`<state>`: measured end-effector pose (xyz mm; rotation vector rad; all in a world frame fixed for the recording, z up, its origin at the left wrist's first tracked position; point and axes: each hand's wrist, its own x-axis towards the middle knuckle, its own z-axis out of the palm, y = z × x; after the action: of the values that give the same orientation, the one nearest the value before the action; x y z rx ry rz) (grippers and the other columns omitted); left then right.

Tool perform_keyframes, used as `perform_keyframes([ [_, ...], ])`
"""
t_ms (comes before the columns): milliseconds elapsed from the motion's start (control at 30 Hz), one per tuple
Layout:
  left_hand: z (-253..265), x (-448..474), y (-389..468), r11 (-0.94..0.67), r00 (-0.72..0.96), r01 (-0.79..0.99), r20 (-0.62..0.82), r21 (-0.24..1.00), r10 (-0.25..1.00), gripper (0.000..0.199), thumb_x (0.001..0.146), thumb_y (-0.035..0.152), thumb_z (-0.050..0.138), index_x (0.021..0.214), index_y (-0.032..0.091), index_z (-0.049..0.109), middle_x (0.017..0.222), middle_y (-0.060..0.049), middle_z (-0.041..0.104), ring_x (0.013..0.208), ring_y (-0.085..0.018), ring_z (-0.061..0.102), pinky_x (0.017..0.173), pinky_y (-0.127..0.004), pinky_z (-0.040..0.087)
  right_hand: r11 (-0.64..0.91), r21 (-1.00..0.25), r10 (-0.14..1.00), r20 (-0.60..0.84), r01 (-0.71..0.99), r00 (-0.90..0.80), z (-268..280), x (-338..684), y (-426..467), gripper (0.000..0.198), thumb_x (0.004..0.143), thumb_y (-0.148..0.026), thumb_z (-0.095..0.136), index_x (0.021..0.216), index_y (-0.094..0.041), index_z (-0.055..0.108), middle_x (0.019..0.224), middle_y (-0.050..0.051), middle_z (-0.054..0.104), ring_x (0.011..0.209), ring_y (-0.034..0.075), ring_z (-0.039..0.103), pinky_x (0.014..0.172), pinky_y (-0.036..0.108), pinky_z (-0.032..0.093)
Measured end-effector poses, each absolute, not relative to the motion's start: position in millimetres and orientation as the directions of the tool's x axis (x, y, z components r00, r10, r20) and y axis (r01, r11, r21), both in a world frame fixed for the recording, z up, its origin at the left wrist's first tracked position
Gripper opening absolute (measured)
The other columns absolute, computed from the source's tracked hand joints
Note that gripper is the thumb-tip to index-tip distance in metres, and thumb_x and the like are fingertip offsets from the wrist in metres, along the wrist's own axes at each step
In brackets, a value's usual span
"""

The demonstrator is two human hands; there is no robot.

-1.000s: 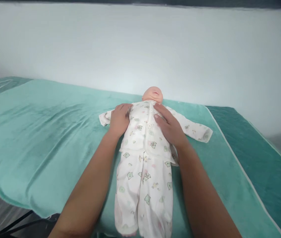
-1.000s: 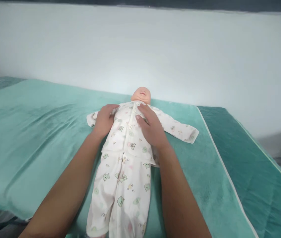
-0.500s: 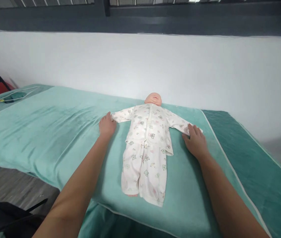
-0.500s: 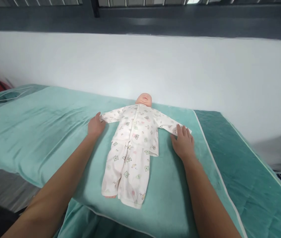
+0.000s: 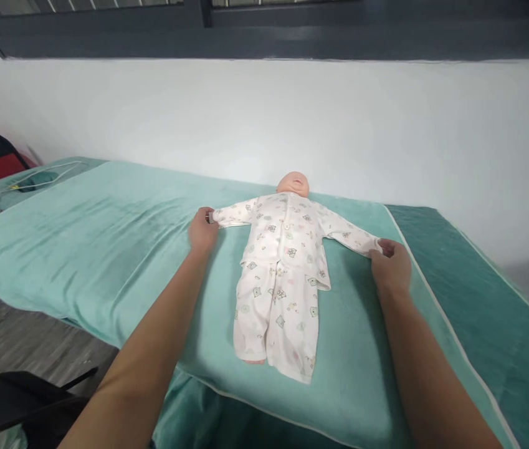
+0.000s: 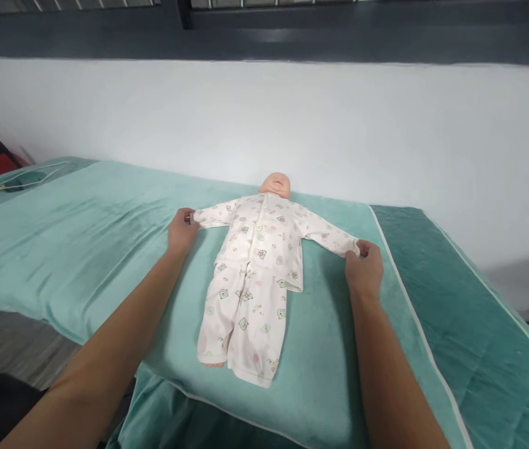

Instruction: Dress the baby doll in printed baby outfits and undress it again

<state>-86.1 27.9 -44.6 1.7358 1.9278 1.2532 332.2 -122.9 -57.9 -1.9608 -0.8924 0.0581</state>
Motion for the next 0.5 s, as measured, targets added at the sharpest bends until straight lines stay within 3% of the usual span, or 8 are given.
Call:
perform_keyframes([
  [200,-45.7,-88.4,36.0,-0.278,-0.142,0.506,0.397,0.816,0.907,0.048,0.063,0.009,0.048,0.105,0.022,0.065,0.105,0.0,0.071,0.1,-0.016,0.064,0.089,-0.026,0.046,-0.245,-0.805,0.594,0.316,0.54,0.74,-57.2,329.3,-119.7,0.04,0.069,-0.027,0.057,0.107,-0.017,0.065,0.109,0.01,0.069,0.087,0.023,0.063,0.085,0.039,0.051],
  [500,-42.0,-87.9,32.0,-0.228,-0.261,0.48,0.386,0.847,0.885,0.046,0.061,0.011,0.048,0.102,0.022,0.067,0.096,-0.001,0.068,0.092,-0.017,0.06,0.083,-0.027,0.049,-0.173,-0.878,0.56,0.284,0.445,0.778,-54.6,323.6,-114.0,0.034,0.065,-0.024,0.057,0.099,-0.018,0.063,0.1,0.007,0.068,0.079,0.018,0.062,0.075,0.032,0.051],
])
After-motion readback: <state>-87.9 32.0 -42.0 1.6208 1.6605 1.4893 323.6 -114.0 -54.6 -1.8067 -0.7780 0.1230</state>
